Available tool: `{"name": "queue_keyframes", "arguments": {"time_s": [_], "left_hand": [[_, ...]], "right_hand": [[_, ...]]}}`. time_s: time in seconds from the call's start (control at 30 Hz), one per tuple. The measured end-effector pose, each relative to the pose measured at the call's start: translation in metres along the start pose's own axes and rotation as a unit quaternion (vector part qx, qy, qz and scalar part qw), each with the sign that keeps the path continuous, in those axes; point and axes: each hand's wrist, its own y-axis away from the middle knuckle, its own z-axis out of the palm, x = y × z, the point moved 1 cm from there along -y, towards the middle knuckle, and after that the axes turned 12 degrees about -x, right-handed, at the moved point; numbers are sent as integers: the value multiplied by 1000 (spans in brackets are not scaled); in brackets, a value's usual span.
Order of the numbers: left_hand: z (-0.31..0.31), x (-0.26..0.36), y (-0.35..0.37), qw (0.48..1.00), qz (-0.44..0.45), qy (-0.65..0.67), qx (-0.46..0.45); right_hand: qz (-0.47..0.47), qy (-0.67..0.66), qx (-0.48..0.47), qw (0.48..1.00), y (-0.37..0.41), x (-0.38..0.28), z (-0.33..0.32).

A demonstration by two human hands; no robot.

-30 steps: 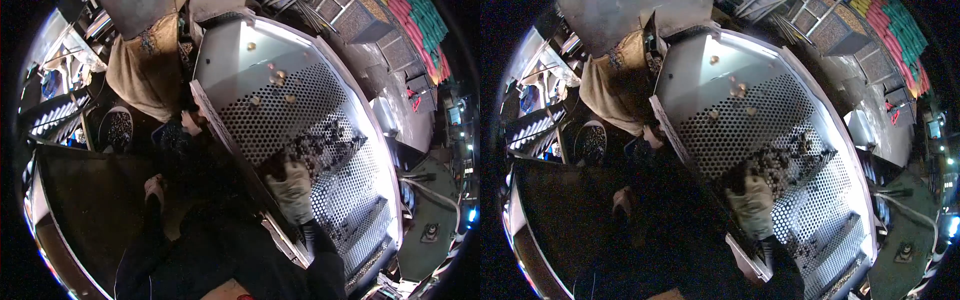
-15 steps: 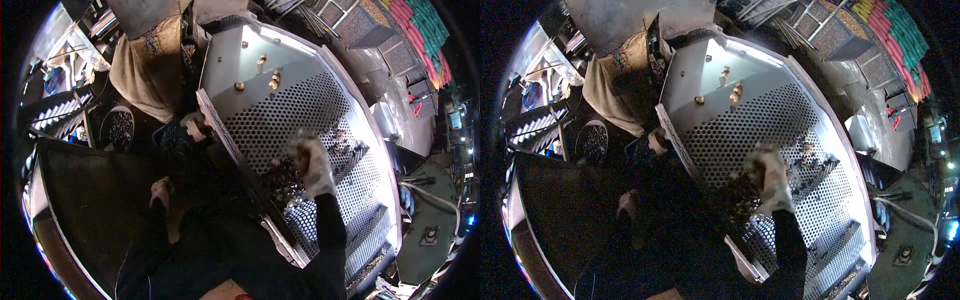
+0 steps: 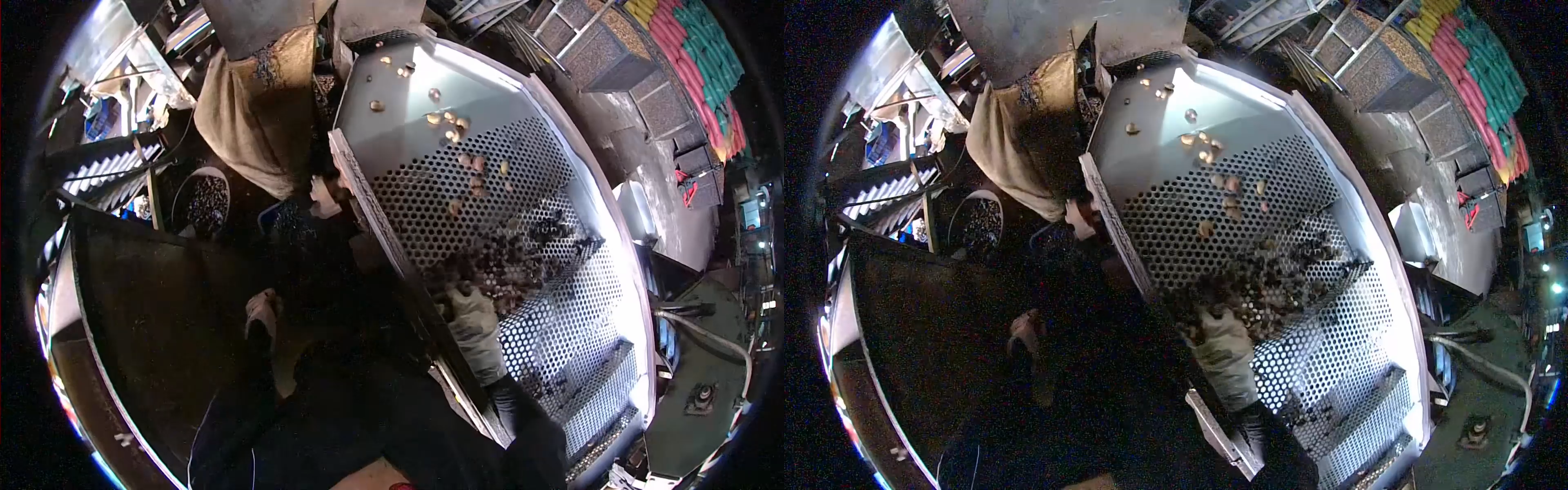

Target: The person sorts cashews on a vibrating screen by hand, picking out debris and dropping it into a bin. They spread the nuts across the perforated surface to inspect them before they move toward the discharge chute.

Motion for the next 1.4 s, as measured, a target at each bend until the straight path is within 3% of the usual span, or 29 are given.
{"name": "queue_keyframes", "arguments": {"time_s": [0.03, 0.1, 0.2, 0.27, 0.3, 0.33, 0.37, 0.43, 0.5, 0.53, 0.57, 0.63, 0.67, 0.7, 0.77, 0.83, 0.9, 0.97, 1.0, 1.03, 1.07, 1.1, 1.17, 1.2, 1.27, 1.3, 1.33, 1.37, 1.4], "left_hand": [[0, 2, 0, 999, 16, 50, -7], [2, 12, -1, 985, 51, 164, -30], [10, 53, 5, 951, 13, 305, -52], [5, 70, 7, 989, -10, 108, -102], [-1, 81, 4, 980, -15, -143, -139], [-3, 85, 3, 908, -21, -384, -167], [-2, 73, 4, 951, 35, -275, -140], [10, 20, -2, 985, 145, -45, -84], [20, 3, -19, 991, 30, -128, -31], [30, -14, -29, 986, 68, -153, 22], [39, -29, -37, 975, 102, -181, 78], [62, -66, -42, 888, 350, -191, 230], [51, -52, -30, 911, 290, -228, 184], [41, -33, -16, 922, 249, -257, 149], [35, -12, -2, 924, 218, -290, 120], [34, -2, 4, 920, 199, -318, 114], [35, 3, 5, 910, 187, -350, 122], [40, 4, 0, 897, 184, -380, 128], [45, 6, -2, 868, 167, -437, 165], [59, 3, -11, 792, 111, -553, 233], [80, -13, -32, 467, -123, -810, 334], [91, -21, -40, 344, -204, -850, 344], [96, -17, -41, 370, -184, -837, 360], [91, 13, -17, 437, -130, -802, 385], [72, 55, 8, 670, 88, -625, 389], [63, 60, 10, 793, 241, -441, 344], [54, 66, 13, 851, 388, -232, 266], [49, 65, 15, 866, 400, -203, 221], [49, 60, 15, 882, 339, -265, 192]], "right_hand": [[-66, -82, -41, 994, 4, -3, -1], [-77, -100, -7, 992, -2, 11, 28], [-95, -121, 47, 987, -20, 46, 91], [-52, -324, 28, 944, -31, 48, 70], [-28, -419, 31, 907, -36, 48, 57], [80, -461, -14, 884, -53, 39, 17], [66, -505, -11, 861, -56, 37, -9], [47, -563, -19, 825, -66, 31, -75], [89, -577, -20, 811, -72, 20, -140], [137, -576, -10, 806, -71, 13, -165], [96, -619, 92, 774, -91, 51, -130], [-25, -664, 275, 695, -129, 122, -62], [-250, -608, 329, 678, -109, 128, -28], [-262, -529, 343, 731, -95, 125, -7], [27, -259, 277, 925, -59, 94, 4], [98, -96, 165, 977, -28, 55, 18], [49, -22, 124, 991, -10, 28, 35], [-10, -54, 110, 992, -8, 23, 52], [-30, -88, 100, 991, -12, 26, 60], [-46, -128, 83, 987, -16, 32, 64], [-46, -194, 55, 978, -19, 35, 61], [-28, -284, 13, 958, -20, 35, 49], [49, -466, -66, 881, -18, 24, -1], [89, -527, -91, 840, -17, 18, -32], [114, -589, -81, 796, -25, 10, -91], [114, -611, -61, 781, -34, 10, -118], [70, -640, -19, 765, -46, 22, -125], [23, -667, 20, 744, -59, 33, -133], [7, -671, 49, 740, -73, 45, -148]]}}
